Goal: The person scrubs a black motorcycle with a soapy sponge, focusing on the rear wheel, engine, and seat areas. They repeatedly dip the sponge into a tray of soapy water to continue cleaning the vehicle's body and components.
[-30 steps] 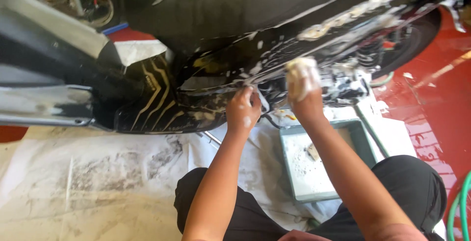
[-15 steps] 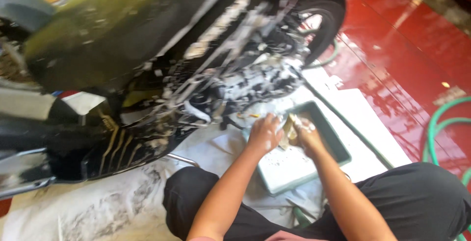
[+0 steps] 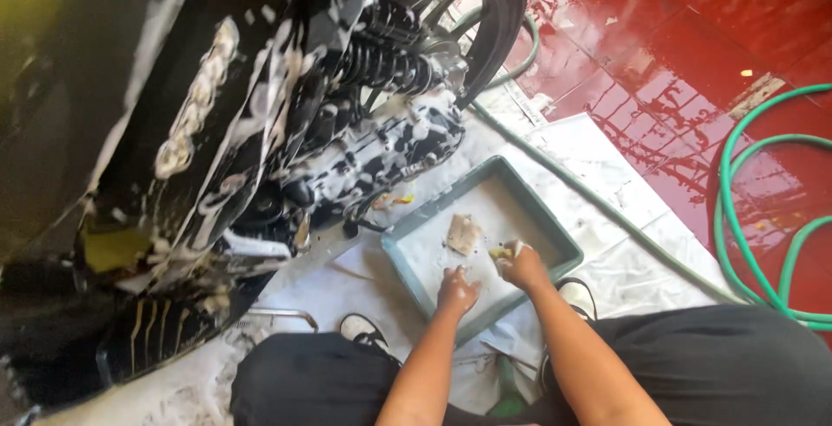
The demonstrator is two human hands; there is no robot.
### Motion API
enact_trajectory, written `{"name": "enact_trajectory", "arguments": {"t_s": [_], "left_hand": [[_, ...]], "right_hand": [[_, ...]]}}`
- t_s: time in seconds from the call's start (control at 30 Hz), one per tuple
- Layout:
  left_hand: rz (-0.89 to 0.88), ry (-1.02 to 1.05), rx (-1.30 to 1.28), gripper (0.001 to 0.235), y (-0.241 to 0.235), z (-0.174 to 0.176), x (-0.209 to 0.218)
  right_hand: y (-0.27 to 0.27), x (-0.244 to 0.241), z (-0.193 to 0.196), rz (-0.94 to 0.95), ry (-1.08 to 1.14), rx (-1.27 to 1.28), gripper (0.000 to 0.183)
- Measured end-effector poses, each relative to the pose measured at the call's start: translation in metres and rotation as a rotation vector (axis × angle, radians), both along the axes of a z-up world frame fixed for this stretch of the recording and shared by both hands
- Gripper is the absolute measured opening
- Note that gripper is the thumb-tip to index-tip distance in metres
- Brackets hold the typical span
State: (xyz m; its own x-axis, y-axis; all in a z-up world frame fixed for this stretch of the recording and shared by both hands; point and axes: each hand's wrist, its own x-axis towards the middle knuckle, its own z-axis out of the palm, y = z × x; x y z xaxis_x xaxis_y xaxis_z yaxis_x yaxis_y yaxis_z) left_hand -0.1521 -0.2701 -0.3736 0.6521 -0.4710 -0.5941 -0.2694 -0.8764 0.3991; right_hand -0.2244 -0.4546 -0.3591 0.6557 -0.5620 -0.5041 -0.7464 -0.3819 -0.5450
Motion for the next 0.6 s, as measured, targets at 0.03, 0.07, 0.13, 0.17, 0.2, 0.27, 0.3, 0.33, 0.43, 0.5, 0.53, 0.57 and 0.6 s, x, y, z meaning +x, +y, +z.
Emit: {"name": "enact_trajectory", "arguments": {"t_s": [0.03,0.07,0.13,0.17,0.2,0.27,0.3,0.33,0.43,0.5,0.53,0.57,0.6], "left_hand": [[0.088,0.059,0.007,0.067,0.000,0.002,0.006],[0.185,0.123,0.023,0.076,0.008,0.003,0.006],[0.286,0.164,0.005,0.077,0.003,-0.012,0.015],[0.389,0.198,-0.023,0.079,0.002,-0.019,0.022],[0.382,0.199,-0.022,0.079,-0.005,-0.026,0.031],[0.480,0.254,-0.045,0.080,-0.012,-0.043,0.037],[0.480,0.269,-0.032,0.080,-0.018,-0.046,0.039],[0.519,0.258,-0.043,0.088,-0.026,-0.049,0.044],[0.386,0.198,0.047,0.095,-0.043,-0.030,0.054],[0.214,0.153,0.150,0.094,-0.045,0.001,0.055],[0.050,0.125,0.145,0.087,-0.046,0.020,0.056],[-0.115,0.096,0.138,0.080,-0.048,0.040,0.056],[-0.129,0.103,0.138,0.080,-0.045,0.033,0.057]], "right_hand": [[-0.003,0.000,-0.005,-0.048,0.011,0.024,0.048],[0.001,-0.003,-0.012,-0.088,0.028,0.055,0.046],[-0.001,0.000,-0.019,-0.113,0.045,0.033,0.045],[-0.001,0.004,-0.023,-0.136,0.055,0.003,0.043],[-0.001,0.013,0.000,-0.143,0.056,0.003,0.043],[0.005,0.023,0.043,-0.138,0.124,-0.088,0.041],[0.010,0.027,0.031,-0.138,0.142,-0.079,0.041],[0.014,0.034,0.020,-0.048,0.144,-0.074,0.040],[0.011,0.050,0.020,0.113,0.203,-0.053,0.039],[0.006,0.055,0.029,0.187,0.262,-0.032,0.040],[0.002,0.056,0.034,0.151,0.251,-0.017,0.045],[-0.002,0.056,0.040,0.115,0.240,-0.002,0.052],[0.000,0.054,0.027,0.101,0.247,0.001,0.052]]}}
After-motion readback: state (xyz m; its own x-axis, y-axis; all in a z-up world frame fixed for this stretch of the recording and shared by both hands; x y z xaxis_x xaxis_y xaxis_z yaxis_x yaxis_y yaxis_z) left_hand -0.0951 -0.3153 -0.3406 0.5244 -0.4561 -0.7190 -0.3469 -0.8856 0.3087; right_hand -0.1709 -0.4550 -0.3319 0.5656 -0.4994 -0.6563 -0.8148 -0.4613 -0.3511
